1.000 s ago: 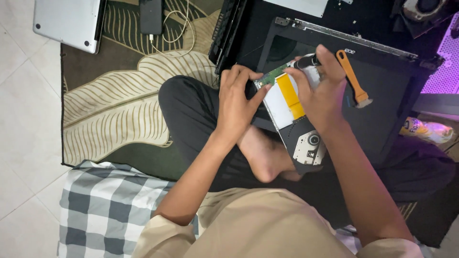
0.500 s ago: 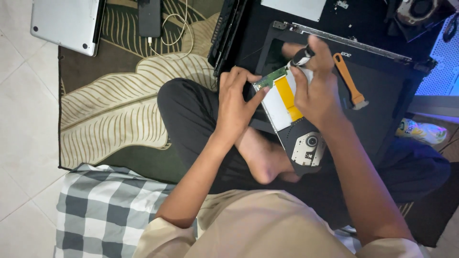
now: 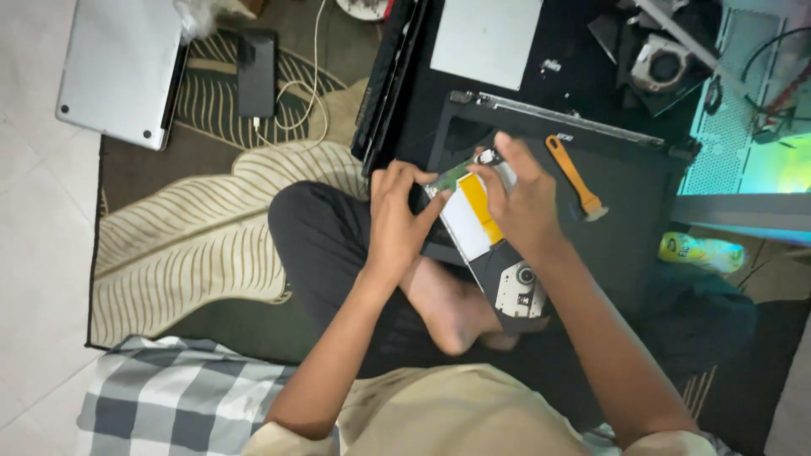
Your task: Repairing a small electronic component by peeling tape and using a screwdriver to manipulate parts.
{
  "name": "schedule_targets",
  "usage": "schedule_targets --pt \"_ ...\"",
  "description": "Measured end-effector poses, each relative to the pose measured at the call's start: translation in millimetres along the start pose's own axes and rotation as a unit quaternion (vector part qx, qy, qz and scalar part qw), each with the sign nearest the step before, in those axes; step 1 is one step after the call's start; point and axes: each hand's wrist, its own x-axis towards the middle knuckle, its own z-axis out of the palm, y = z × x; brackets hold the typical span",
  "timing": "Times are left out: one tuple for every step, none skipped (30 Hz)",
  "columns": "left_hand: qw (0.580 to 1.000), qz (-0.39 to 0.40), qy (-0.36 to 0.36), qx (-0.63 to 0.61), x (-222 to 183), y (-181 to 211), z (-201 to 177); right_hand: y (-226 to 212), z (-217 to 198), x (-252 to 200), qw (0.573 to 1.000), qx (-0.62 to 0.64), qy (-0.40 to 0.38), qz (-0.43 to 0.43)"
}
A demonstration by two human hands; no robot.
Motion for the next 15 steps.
schedule_targets --pt "1.000 -0.009 -0.001 0.003 -0.5 -2.2 0.3 -10.7 -3.8 5.8 1.000 0.015 -0.016 0.016" --pt "1.000 -0.004 -0.001 0.003 -1.3 -2.1 -0.4 -4.5 -1.6 4.3 1.000 0.013 -0.013 0.013" --pt "1.000 -0.005 -0.001 0.008 -1.7 -2.0 -0.8 2.0 0.3 2.7 0.999 -0.022 -0.006 -0.044" --pt "1.000 -0.006 -0.001 0.013 -1.9 -2.2 -0.9 9.0 2.2 1.2 0.993 -0.058 0.002 -0.101" --pt "1.000 -0.004 -0.002 0.013 -2.0 0.0 -1.5 7.0 0.2 -0.5 0.993 -0.060 0.004 -0.101" --pt "1.000 -0.002 -0.001 0.013 -2.0 2.0 -2.0 5.3 -1.7 -2.2 0.998 -0.032 -0.008 -0.055" --pt "1.000 -0.001 0.000 0.012 -2.0 3.9 -2.6 3.5 -3.4 -3.9 1.000 -0.004 -0.021 -0.008" --pt "1.000 0.001 -0.001 0.012 -1.6 5.4 -2.3 4.8 -3.6 -3.6 1.000 -0.005 -0.019 -0.008" --pt "1.000 -0.003 0.000 0.011 -1.9 6.7 -3.0 5.5 -3.0 -3.3 1.000 -0.002 -0.016 -0.002" --pt "1.000 -0.008 0.000 0.009 -2.2 8.1 -3.6 6.2 -2.4 -3.0 1.000 0.001 -0.013 0.005" --pt "1.000 -0.005 0.000 0.009 -1.7 7.9 -3.5 7.2 -1.0 -2.4 1.000 -0.001 -0.011 0.004" --pt "1.000 -0.004 -0.002 0.008 -1.1 7.6 -3.4 8.4 0.4 -1.8 1.000 -0.002 0.001 -0.005" --pt "1.000 -0.004 -0.003 0.009 -2.6 6.9 -3.8 8.4 2.5 -2.8 1.000 -0.002 0.011 -0.014" --pt "1.000 -0.004 -0.003 0.009 -3.2 6.2 -3.7 5.7 1.8 -1.2 1.000 -0.002 0.012 -0.013" --pt "1.000 -0.003 -0.002 0.011 -3.0 5.7 -3.5 3.3 0.8 0.9 1.000 0.002 0.010 -0.014"
